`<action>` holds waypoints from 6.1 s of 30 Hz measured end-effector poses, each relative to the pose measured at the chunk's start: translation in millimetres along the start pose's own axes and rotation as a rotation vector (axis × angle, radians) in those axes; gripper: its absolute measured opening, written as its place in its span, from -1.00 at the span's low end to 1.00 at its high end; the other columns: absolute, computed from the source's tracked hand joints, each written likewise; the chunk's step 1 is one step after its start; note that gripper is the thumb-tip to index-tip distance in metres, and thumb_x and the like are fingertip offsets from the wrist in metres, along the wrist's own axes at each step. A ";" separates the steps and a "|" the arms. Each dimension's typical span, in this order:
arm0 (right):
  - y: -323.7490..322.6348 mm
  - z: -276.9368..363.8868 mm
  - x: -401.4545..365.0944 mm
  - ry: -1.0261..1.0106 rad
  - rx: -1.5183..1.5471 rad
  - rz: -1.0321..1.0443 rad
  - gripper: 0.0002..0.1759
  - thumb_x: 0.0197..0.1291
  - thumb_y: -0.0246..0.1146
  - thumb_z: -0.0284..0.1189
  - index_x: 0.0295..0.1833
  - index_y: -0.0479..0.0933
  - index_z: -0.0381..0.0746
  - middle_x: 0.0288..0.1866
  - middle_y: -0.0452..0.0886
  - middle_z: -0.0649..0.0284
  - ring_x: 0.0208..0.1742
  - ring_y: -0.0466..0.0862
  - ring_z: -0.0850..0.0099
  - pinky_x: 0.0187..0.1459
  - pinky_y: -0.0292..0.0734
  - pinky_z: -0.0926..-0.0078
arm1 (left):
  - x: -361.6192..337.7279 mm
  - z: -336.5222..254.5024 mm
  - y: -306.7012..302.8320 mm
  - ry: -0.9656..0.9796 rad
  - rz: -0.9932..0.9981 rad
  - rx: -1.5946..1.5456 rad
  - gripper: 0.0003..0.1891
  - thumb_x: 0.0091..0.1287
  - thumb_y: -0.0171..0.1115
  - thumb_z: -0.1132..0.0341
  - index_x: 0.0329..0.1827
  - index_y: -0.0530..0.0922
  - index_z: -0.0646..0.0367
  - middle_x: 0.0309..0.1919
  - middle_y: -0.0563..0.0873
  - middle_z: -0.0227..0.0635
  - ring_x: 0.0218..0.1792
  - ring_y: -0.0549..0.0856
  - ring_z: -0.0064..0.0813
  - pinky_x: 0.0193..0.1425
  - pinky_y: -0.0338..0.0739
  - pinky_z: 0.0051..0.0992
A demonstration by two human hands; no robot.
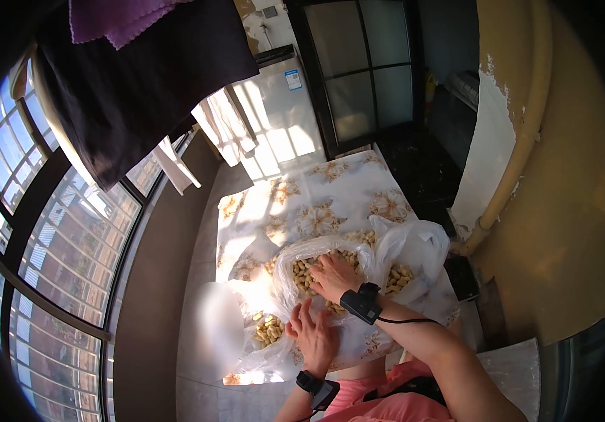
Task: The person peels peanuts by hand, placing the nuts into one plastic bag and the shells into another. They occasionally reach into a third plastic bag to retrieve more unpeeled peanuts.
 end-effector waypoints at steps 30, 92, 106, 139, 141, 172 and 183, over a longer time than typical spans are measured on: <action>-25.2 -17.3 -6.3 0.310 0.792 -0.130 -0.85 0.35 0.29 -0.43 -0.13 0.58 -0.31 -0.23 0.69 0.19 -0.21 0.66 0.39 -0.17 0.55 0.45 | 6.1 -14.6 -20.9 0.157 -0.033 -0.257 -0.74 0.14 0.38 0.36 -0.10 0.64 0.14 0.09 0.59 -0.20 0.13 0.52 -0.10 0.22 0.36 -0.12; -93.7 52.0 -99.9 -0.006 0.712 -0.037 -0.77 0.29 0.11 -0.65 -0.02 0.61 -0.25 0.05 0.63 0.16 0.04 0.66 0.20 0.03 0.58 0.36 | -37.5 -7.2 49.2 -1.140 0.393 -2.300 -0.64 0.60 -0.10 0.11 0.07 0.55 0.21 -0.07 0.71 -0.25 -0.04 0.69 -0.34 0.09 0.60 -0.37; -48.9 30.7 -121.5 0.279 0.871 -0.039 -0.75 0.30 0.27 -0.55 0.08 0.55 -0.31 -0.08 0.68 0.19 -0.13 0.69 0.43 -0.14 0.59 0.48 | -13.5 2.1 25.0 -0.465 0.336 -1.210 -0.83 0.55 0.14 0.29 -0.06 0.58 0.23 -0.37 0.68 -0.42 -0.41 0.55 -0.69 -0.34 0.43 -0.64; -30.7 12.6 -128.9 0.246 0.876 -0.208 -0.62 0.16 0.34 -0.68 0.12 0.58 -0.26 -0.05 0.62 0.20 -0.06 0.71 0.32 -0.06 0.64 0.45 | -11.9 -6.4 3.0 -0.190 0.107 -0.696 -0.82 0.35 0.34 0.33 -0.06 0.63 0.19 -0.47 0.69 -0.25 -0.54 0.65 -0.39 -0.41 0.52 -0.46; -31.1 10.1 -130.0 0.247 0.864 -0.220 -0.64 0.15 0.34 -0.69 0.09 0.58 -0.27 -0.02 0.61 0.20 -0.04 0.70 0.31 -0.06 0.65 0.45 | -12.4 -8.5 4.5 -0.167 0.114 -0.655 -0.81 0.34 0.34 0.34 -0.04 0.63 0.18 -0.46 0.70 -0.22 -0.52 0.68 -0.30 -0.39 0.54 -0.43; -11.8 -3.0 -141.7 0.394 1.203 -0.179 -0.78 0.26 0.37 -0.59 -0.01 0.54 -0.32 -0.16 0.67 0.31 -0.12 0.68 0.59 -0.05 0.60 0.58 | -13.7 -15.8 -0.4 -0.100 0.094 -0.625 -0.90 0.35 0.35 0.35 -0.27 0.63 0.17 -0.43 0.69 -0.25 -0.51 0.73 -0.27 -0.44 0.57 -0.37; -11.0 -2.1 -141.3 0.432 1.231 -0.158 -0.67 0.29 0.35 -0.57 0.15 0.55 -0.31 -0.16 0.67 0.28 -0.12 0.67 0.59 -0.04 0.61 0.59 | -14.8 -17.0 0.8 -0.069 0.105 -0.561 -0.91 0.32 0.37 0.35 -0.27 0.64 0.15 -0.43 0.69 -0.27 -0.48 0.73 -0.28 -0.42 0.58 -0.36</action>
Point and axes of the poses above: each hand's wrist, its own x-axis towards the middle knuckle, its own y-axis out of the palm, z = x × y, the point moved 5 cm from there along x, towards the middle knuckle
